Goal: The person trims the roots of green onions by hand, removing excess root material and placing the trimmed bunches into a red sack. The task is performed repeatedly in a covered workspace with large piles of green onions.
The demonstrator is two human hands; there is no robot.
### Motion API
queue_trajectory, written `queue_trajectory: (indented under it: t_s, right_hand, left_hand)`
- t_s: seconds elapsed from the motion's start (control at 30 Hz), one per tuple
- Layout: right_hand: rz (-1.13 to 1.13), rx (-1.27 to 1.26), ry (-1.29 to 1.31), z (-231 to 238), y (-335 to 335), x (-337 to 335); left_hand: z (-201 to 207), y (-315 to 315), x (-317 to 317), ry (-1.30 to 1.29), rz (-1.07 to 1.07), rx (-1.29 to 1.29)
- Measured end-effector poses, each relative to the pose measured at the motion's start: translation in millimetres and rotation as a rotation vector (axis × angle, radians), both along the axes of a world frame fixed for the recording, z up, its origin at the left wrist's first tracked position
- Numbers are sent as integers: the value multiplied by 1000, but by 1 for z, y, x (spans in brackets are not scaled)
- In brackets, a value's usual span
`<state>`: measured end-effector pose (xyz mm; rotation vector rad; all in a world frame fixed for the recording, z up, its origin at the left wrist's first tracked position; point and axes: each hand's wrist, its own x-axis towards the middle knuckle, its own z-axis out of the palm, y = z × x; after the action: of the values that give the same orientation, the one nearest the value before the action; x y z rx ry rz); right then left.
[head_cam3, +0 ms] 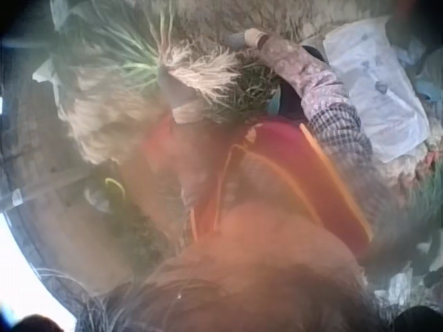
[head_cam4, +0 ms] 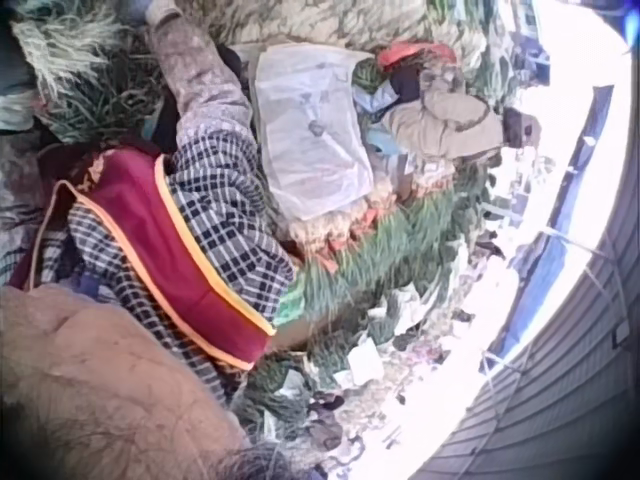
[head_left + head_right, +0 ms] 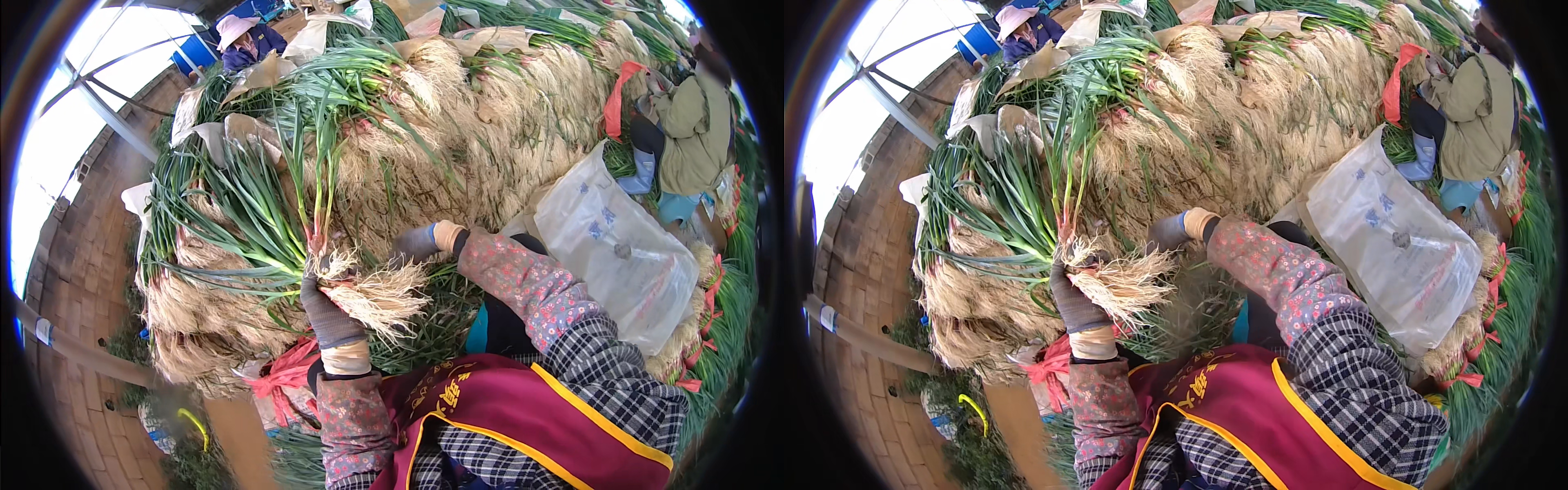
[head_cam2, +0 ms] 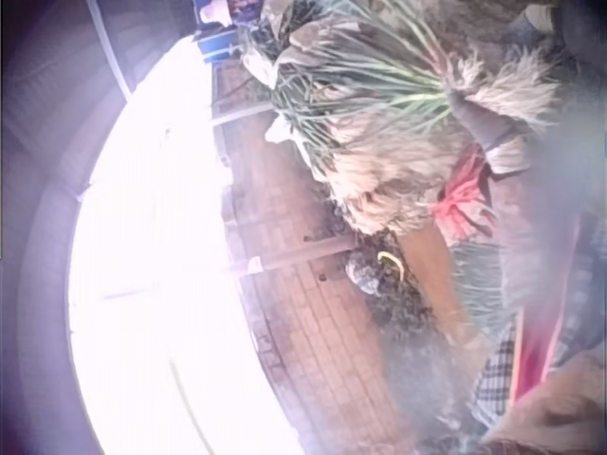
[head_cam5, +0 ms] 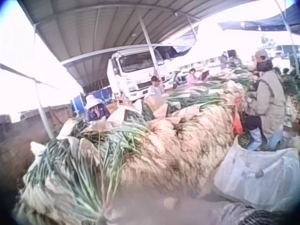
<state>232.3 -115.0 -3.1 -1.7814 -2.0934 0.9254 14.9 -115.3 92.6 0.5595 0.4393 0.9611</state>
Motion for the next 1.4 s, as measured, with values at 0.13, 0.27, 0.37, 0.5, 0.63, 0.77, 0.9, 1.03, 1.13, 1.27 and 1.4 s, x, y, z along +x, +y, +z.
queue_trajectory:
  t_s: [0.13, 0.27, 0.37, 0.5, 0.63, 0.77, 0.9, 1.03, 1.13, 1.27, 1.4]
  right_hand:
    - [-527, 81, 491, 35, 15, 6]
    - [-874, 287, 381, 105, 53, 20]
    - [-851, 419, -67, 133, 58, 23]
    - [-871, 646, 75, 123, 49, 30]
    - [-466, 468, 207, 118, 32, 11]
    - [-97, 784, -451, 110, 38, 16]
    - [93, 961, -836, 132, 31, 10]
    - [121, 1090, -834, 115, 28, 6]
    - [33, 903, -959, 112, 20, -5]
    - [-211, 765, -818, 109, 23, -2]
    - [-485, 416, -669, 81, 24, 75]
  left_hand:
    - [-6, 0, 3, 39, 10, 14]
    - [-6, 1, -4, 62, -25, 19]
    - [-6, 0, -4, 49, -37, -8]
    - [-28, 14, -11, 1, -99, -37]
    - [-27, 15, -4, 50, -35, -70]
    - [-40, 26, -8, 126, -34, -37]
    - [-29, 20, -10, 21, -188, -73]
    - [-20, 6, 2, 118, -28, -83]
    - [-32, 12, -9, 199, -99, -45]
    - [-30, 8, 6, 295, 8, -169]
    - [-29, 3, 10, 306, -41, -212]
